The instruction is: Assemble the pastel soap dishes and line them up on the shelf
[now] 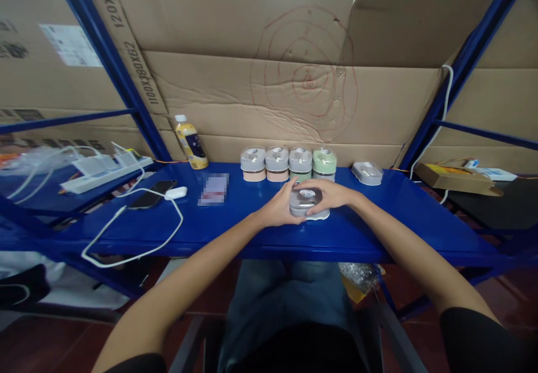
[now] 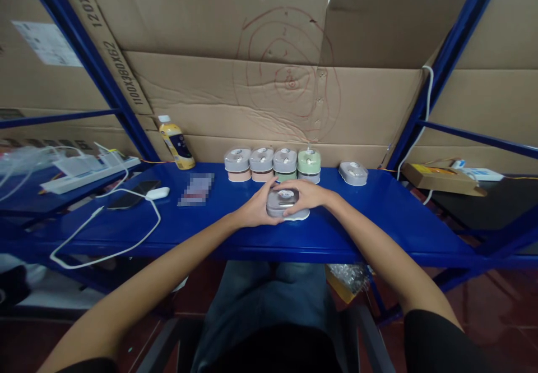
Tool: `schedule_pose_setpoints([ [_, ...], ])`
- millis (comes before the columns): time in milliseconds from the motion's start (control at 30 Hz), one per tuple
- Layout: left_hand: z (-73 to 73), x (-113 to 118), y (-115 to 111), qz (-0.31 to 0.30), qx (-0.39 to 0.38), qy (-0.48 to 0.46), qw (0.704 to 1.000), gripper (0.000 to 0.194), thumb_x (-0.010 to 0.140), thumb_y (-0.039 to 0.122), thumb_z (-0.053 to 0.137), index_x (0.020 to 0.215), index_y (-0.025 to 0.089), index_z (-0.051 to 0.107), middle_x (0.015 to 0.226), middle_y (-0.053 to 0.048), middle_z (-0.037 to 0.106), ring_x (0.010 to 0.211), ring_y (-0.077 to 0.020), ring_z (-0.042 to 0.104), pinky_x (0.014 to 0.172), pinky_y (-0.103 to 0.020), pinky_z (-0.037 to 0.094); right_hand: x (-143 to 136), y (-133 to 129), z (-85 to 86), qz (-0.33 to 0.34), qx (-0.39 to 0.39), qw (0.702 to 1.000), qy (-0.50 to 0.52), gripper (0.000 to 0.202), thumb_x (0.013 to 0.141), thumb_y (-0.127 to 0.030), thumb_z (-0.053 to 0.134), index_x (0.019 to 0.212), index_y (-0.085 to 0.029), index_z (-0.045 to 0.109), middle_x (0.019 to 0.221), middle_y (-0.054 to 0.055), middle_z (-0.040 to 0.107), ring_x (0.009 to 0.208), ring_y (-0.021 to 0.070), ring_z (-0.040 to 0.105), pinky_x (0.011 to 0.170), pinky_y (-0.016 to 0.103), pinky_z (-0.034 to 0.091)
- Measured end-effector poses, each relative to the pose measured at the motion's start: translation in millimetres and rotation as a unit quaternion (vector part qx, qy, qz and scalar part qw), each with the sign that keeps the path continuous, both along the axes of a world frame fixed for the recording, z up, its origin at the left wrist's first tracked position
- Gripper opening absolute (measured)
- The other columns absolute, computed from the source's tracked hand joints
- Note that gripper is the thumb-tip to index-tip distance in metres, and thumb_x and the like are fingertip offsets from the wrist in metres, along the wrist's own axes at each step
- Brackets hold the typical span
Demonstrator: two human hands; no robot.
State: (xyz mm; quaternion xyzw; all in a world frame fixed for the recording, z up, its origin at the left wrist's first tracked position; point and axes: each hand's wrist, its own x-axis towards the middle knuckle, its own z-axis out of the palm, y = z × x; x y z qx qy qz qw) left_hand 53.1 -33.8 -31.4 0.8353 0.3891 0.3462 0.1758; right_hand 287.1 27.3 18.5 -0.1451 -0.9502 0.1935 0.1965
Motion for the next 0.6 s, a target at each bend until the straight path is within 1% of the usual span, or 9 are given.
schedule_pose_setpoints([
  [167, -2.3, -5.0, 3.3, -0.001, -0.018, 0.007, 1.000, 0.130, 0.063, 0.056, 0.093, 0.163, 0.024, 0.016, 0.156, -0.021, 0.044, 0.148, -0.0435, 0.041, 0.121, -0.062, 0.036, 2.2, -8.0, -9.0, -0.033, 0.040, 0.999, 0.005, 0.084, 0.075, -0.059, 0.084, 0.149, -0.031, 0.056, 0.147, 0.008, 0.061, 0.132, 0.0322, 0.062, 0.112, 0.052, 0.049],
  [233, -4.5, -7.3, 5.3, 0.001, -0.024, 0.011, 1.000, 0.126, 0.064, 0.059, 0.092, 0.162, 0.023, 0.020, 0.154, -0.020, 0.046, 0.144, -0.0416, 0.047, 0.119, -0.061, 0.040, 9.8, -16.9, -12.5, -0.075, 0.062, 0.995, -0.001, 0.081, 0.079, -0.063, 0.080, 0.149, -0.032, 0.055, 0.146, 0.009, 0.062, 0.131, 0.0337, 0.062, 0.111, 0.054, 0.050],
  [267, -5.4, -8.4, 6.0, 0.002, -0.024, 0.011, 1.000, 0.122, 0.066, 0.059, 0.090, 0.161, 0.023, 0.022, 0.153, -0.020, 0.047, 0.141, -0.0400, 0.051, 0.118, -0.059, 0.042, 16.0, -22.3, -14.0, -0.112, 0.071, 0.991, -0.009, 0.079, 0.081, -0.065, 0.077, 0.149, -0.032, 0.055, 0.145, 0.009, 0.062, 0.130, 0.0352, 0.062, 0.109, 0.055, 0.051],
  [333, -6.5, -9.7, 6.6, 0.015, -0.019, 0.017, 1.000, 0.109, 0.074, 0.056, 0.085, 0.159, 0.022, 0.026, 0.151, -0.020, 0.048, 0.136, -0.0371, 0.056, 0.116, -0.056, 0.046, 34.3, -34.8, -16.1, -0.221, 0.085, 0.971, -0.034, 0.076, 0.085, -0.069, 0.069, 0.149, -0.032, 0.055, 0.143, 0.012, 0.062, 0.127, 0.0402, 0.063, 0.104, 0.060, 0.053],
  [400, -6.0, -10.0, 6.2, 0.035, -0.010, 0.031, 0.999, 0.095, 0.083, 0.052, 0.078, 0.157, 0.021, 0.029, 0.149, -0.019, 0.050, 0.134, -0.0358, 0.057, 0.115, -0.055, 0.048, 59.3, -49.0, -16.9, -0.336, 0.093, 0.935, -0.064, 0.076, 0.088, -0.074, 0.061, 0.149, -0.029, 0.054, 0.144, 0.017, 0.060, 0.127, 0.0461, 0.062, 0.100, 0.065, 0.053],
  [433, -5.3, -9.7, 5.7, 0.043, -0.008, 0.039, 0.998, 0.089, 0.086, 0.050, 0.075, 0.157, 0.020, 0.030, 0.148, -0.019, 0.050, 0.134, -0.0356, 0.057, 0.115, -0.055, 0.048, 73.3, -56.3, -16.7, -0.376, 0.094, 0.919, -0.079, 0.079, 0.088, -0.075, 0.059, 0.151, -0.028, 0.052, 0.146, 0.019, 0.058, 0.127, 0.0475, 0.061, 0.100, 0.065, 0.053],
  [500, -3.6, -8.8, 4.7, 0.052, -0.010, 0.053, 0.997, 0.082, 0.090, 0.048, 0.070, 0.156, 0.020, 0.031, 0.148, -0.019, 0.051, 0.135, -0.0354, 0.057, 0.114, -0.054, 0.049, 100.6, -69.9, -15.4, -0.405, 0.096, 0.903, -0.108, 0.088, 0.085, -0.078, 0.060, 0.156, -0.028, 0.044, 0.153, 0.019, 0.052, 0.131, 0.0470, 0.059, 0.100, 0.061, 0.055],
  [567, -2.3, -8.0, 3.7, 0.055, -0.012, 0.061, 0.997, 0.078, 0.091, 0.048, 0.068, 0.155, 0.021, 0.032, 0.148, -0.018, 0.051, 0.135, -0.0355, 0.056, 0.114, -0.054, 0.049, 122.0, -80.1, -13.8, -0.396, 0.113, 0.901, -0.137, 0.095, 0.084, -0.077, 0.061, 0.161, -0.029, 0.035, 0.159, 0.018, 0.046, 0.133, 0.0449, 0.058, 0.099, 0.057, 0.056],
  [600, -1.8, -7.7, 3.4, 0.056, -0.012, 0.062, 0.996, 0.077, 0.091, 0.048, 0.068, 0.155, 0.021, 0.033, 0.148, -0.018, 0.051, 0.136, -0.0355, 0.056, 0.114, -0.054, 0.049, 129.1, -83.1, -13.4, -0.398, 0.127, 0.895, -0.154, 0.094, 0.086, -0.075, 0.060, 0.162, -0.028, 0.032, 0.158, 0.018, 0.047, 0.131, 0.0441, 0.058, 0.097, 0.056, 0.057],
])
